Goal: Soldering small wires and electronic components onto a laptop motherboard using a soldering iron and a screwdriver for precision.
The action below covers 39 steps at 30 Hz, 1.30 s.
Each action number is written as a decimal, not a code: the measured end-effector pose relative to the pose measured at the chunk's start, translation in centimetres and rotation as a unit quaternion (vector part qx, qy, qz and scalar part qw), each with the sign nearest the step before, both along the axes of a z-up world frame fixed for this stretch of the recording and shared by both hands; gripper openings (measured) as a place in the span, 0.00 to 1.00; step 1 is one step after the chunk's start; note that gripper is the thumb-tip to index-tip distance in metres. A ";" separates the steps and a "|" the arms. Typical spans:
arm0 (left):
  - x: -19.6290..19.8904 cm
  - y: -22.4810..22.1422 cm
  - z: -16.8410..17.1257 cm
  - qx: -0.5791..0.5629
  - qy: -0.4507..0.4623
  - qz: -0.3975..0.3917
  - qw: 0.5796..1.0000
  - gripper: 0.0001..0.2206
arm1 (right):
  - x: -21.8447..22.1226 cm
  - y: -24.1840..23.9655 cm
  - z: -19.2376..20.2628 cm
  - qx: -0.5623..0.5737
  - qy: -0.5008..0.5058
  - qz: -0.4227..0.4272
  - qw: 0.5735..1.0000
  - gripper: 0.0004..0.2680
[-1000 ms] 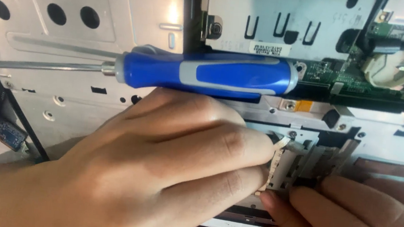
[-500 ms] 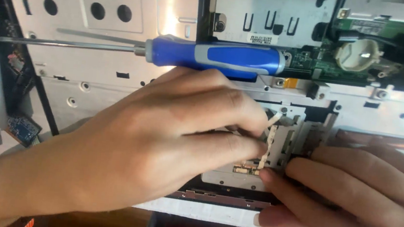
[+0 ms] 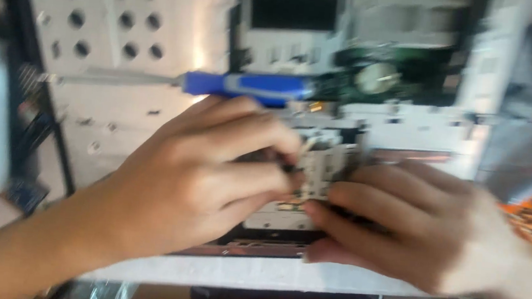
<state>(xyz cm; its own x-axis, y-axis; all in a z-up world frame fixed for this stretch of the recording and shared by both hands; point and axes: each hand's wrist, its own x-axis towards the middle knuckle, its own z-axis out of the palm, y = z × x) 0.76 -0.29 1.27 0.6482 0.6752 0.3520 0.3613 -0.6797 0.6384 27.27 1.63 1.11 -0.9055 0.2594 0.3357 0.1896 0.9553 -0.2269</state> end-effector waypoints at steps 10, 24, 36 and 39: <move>0.8 -0.1 0.1 -0.011 0.019 0.021 1.000 0.03 | 2.8 -0.3 4.0 -0.077 0.007 -0.040 0.996 0.09; 0.5 -0.4 -1.3 -0.009 0.051 0.050 0.997 0.06 | 18.5 6.8 3.3 0.113 -0.156 -0.515 0.835 0.09; 0.6 -0.5 -1.6 -0.011 0.040 0.072 0.997 0.05 | 20.4 15.9 1.4 0.020 -0.305 -0.447 0.840 0.14; 0.2 -0.3 -2.1 -0.001 0.036 0.053 0.998 0.05 | 23.2 17.4 1.5 0.053 -0.289 -0.393 0.871 0.09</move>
